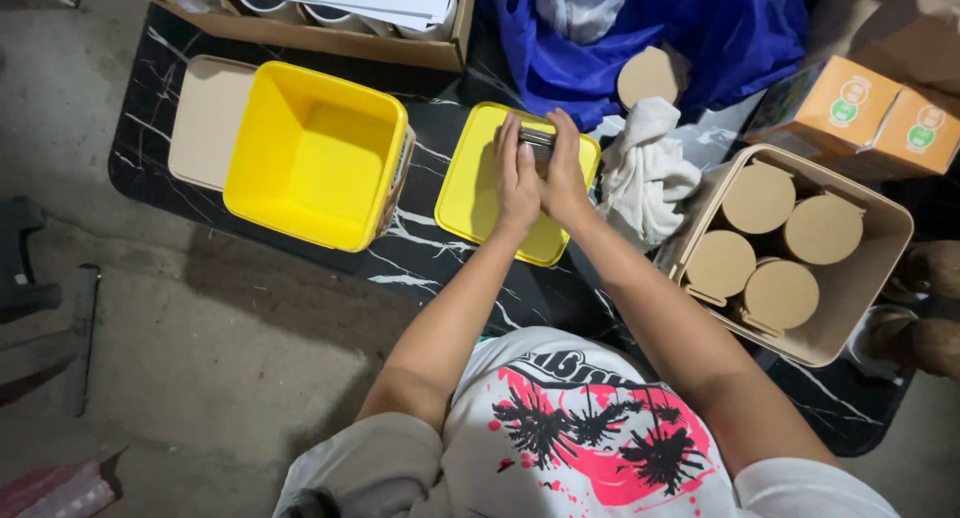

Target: Wipe circular wooden or cardboard items with a cloth and organize them into a box.

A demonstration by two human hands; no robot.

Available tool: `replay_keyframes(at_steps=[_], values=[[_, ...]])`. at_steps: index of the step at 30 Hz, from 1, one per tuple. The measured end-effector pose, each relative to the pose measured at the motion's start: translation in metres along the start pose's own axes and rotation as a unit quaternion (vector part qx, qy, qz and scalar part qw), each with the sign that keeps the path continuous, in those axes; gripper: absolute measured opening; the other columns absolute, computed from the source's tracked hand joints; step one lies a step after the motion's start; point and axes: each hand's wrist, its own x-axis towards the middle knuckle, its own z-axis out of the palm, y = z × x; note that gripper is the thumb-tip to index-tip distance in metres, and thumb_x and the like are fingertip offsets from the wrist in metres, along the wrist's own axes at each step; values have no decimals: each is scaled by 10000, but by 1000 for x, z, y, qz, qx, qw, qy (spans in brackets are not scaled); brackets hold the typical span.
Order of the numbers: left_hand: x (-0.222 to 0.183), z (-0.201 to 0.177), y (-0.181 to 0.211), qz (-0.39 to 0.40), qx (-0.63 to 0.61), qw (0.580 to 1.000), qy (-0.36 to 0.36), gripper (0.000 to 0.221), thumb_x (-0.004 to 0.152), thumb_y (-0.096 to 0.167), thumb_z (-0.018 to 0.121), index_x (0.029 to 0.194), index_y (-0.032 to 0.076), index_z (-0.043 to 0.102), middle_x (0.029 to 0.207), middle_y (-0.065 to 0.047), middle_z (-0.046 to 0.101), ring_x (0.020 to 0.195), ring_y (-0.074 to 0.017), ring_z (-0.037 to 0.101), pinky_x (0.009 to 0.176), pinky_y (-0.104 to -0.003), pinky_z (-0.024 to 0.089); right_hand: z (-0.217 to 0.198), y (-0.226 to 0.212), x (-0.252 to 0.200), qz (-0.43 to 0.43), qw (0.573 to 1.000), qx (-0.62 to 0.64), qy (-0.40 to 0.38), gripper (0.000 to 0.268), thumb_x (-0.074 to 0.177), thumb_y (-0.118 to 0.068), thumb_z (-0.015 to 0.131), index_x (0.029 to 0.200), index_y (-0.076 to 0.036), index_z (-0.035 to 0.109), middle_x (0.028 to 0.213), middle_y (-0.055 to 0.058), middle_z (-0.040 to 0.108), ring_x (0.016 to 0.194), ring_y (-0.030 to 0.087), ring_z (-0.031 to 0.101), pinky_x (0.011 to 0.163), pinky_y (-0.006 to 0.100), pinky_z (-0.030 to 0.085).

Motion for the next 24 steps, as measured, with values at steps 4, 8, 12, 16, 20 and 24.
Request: replay_keyframes(at_steps=[4,8,12,16,20,24], values=[[2,3,-2,-44,-107,993,0,436,1120,212,390,1499,2,448,1611,-197,405,1506,-367,394,1256,-448,312,7,4,-4,-43,999,-29,13,758,908,-161,785,1487,24,330,1512,340,360,1404,491,385,1164,494,340],[8,13,-24,3,-20,999,-28,414,1109,209,444,1467,11,514,1561,-185,489,1483,-354,441,1267,-442,327,18,41,-12,90,992,89,23,585,1000,-156,702,1460,-30,363,1382,212,547,1271,329,591,1081,393,498],[10,22,20,14,-15,997,-74,451,1104,215,535,1504,13,483,1563,-183,484,1486,-346,430,1268,-441,292,-41,-2,-22,126,983,113,69,532,968,-50,695,1399,-27,384,1283,156,587,1198,236,612,1037,351,513],[8,37,119,-47,-66,982,-170,556,1081,196,561,1571,26,360,1601,-174,373,1475,-303,402,1239,-401,313,-118,-37,-44,140,912,355,149,568,970,-26,650,1436,-49,326,1358,131,507,1264,192,543,1080,338,483],[0,84,149,-84,-340,862,-367,708,1034,105,638,1623,52,248,1615,-139,385,1496,-249,394,1260,-371,309,-205,-42,-86,146,941,185,244,584,969,-55,721,1450,-26,391,1386,126,509,1296,206,535,1119,350,478],[-12,136,192,-63,-325,775,-539,680,1022,81,650,1604,50,302,1638,-107,371,1471,-246,419,1193,-364,394,-294,-78,-128,190,942,-42,273,612,897,-74,811,1403,-8,472,1340,158,567,1247,247,590,1067,364,510]])
